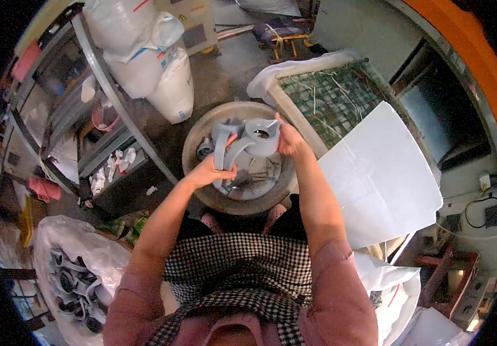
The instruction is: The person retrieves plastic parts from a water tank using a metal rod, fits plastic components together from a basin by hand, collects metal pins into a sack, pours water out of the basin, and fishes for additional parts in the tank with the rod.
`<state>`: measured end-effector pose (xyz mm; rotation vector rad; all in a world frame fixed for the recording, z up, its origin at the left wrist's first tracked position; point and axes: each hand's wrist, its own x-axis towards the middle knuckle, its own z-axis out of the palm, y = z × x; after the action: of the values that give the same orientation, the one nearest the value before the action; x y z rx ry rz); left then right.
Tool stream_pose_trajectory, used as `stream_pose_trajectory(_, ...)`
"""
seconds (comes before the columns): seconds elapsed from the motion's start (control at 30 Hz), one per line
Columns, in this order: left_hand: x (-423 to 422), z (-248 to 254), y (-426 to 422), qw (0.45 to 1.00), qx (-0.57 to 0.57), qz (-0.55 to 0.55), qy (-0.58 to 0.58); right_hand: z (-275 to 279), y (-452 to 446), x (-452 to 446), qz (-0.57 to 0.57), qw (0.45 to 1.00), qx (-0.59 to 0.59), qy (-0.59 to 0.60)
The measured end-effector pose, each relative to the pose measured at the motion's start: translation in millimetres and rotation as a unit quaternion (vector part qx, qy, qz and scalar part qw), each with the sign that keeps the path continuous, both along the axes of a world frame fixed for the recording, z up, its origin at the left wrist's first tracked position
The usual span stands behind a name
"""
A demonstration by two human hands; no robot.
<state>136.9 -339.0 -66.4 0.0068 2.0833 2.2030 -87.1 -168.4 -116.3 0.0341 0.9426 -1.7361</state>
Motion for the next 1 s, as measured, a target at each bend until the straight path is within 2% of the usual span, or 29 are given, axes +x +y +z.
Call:
stream_pose_trajectory(0.03,-0.9,0.2,4.6,1.000,0.025,-0.003,0.001,-16.7,-0.7,-7.5,-0.010,0.998,0.054,0.003)
stream_pose_trajectory(0.07,-1.7,0.4,9.2,0.999,0.051,-0.005,0.002,-22.1,-1.2,-10.7,-0.012,0.998,0.054,0.002)
stream_pose_trajectory(0.1,-4.3,-2.3,10.6,0.998,0.002,0.063,0.004,-20.0,-3.0,-10.0,-0.114,0.965,0.188,0.140)
stream_pose_trajectory(0.13,-5.4,-5.5,11.8,0.990,-0.046,0.131,0.005,-18.8,-4.2,-7.4,-0.209,0.886,0.314,0.270)
stream_pose_trajectory(0.17,-5.4,-8.6,13.2,0.990,-0.046,0.133,0.004,-17.6,-5.2,-3.9,-0.207,0.887,0.314,0.269)
stream_pose_trajectory(0.2,-6.7,-11.4,13.7,0.977,-0.137,0.162,0.009,6.7,-10.4,10.9,-0.275,0.796,0.279,0.462)
stream_pose_trajectory(0.23,-6.9,-14.7,16.0,0.959,-0.223,0.171,0.045,29.7,-16.5,28.3,-0.328,0.665,0.230,0.630)
stream_pose_trajectory(0.27,-7.2,-18.0,18.2,0.929,-0.309,0.185,0.077,45.8,-22.0,46.0,-0.244,0.699,0.178,0.648)
stream_pose_trajectory(0.3,-7.8,-16.1,24.9,0.930,-0.308,0.187,0.075,54.4,-28.5,60.3,-0.156,0.725,0.125,0.659)
stream_pose_trajectory(0.37,-6.0,-11.6,41.8,0.896,-0.435,0.063,0.060,49.6,-40.2,77.6,0.001,0.719,0.149,0.679)
stream_pose_trajectory(0.43,-7.6,-28.3,48.7,0.910,-0.399,0.066,0.089,40.4,-41.9,71.0,0.036,0.703,0.179,0.687)
stream_pose_trajectory(0.5,-12.0,-36.7,46.2,0.905,-0.419,0.039,0.071,35.0,-38.5,65.1,0.105,0.746,0.175,0.634)
stream_pose_trajectory(0.53,-13.7,-37.0,43.5,0.896,-0.437,0.030,0.077,27.2,-39.3,67.0,0.061,0.671,0.225,0.704)
stream_pose_trajectory(0.57,-13.4,-37.6,44.4,0.897,-0.435,0.034,0.073,23.4,-39.5,65.1,0.068,0.671,0.224,0.704)
stream_pose_trajectory(0.63,-14.1,-39.9,46.1,0.894,-0.447,0.005,0.028,23.0,-40.3,61.0,0.158,0.770,0.219,0.578)
stream_pose_trajectory(0.77,-17.4,-65.6,43.9,0.895,-0.440,0.002,0.072,-5.5,-36.1,48.5,0.201,0.790,0.239,0.528)
stream_pose_trajectory(0.87,-23.9,-75.8,40.3,0.898,-0.432,0.005,0.086,-5.2,-36.1,57.1,0.151,0.802,0.234,0.529)
stream_pose_trajectory(0.93,-26.3,-60.0,35.1,0.904,-0.426,-0.031,0.021,5.3,-40.0,59.0,0.114,0.823,0.204,0.518)
stream_pose_trajectory(0.97,-29.4,-62.3,36.6,0.905,-0.423,-0.031,0.021,4.1,-40.1,55.7,0.115,0.822,0.207,0.517)
stream_pose_trajectory(1.0,-31.5,-65.1,38.1,0.903,-0.429,-0.030,0.022,1.7,-41.5,51.9,0.116,0.775,0.265,0.562)
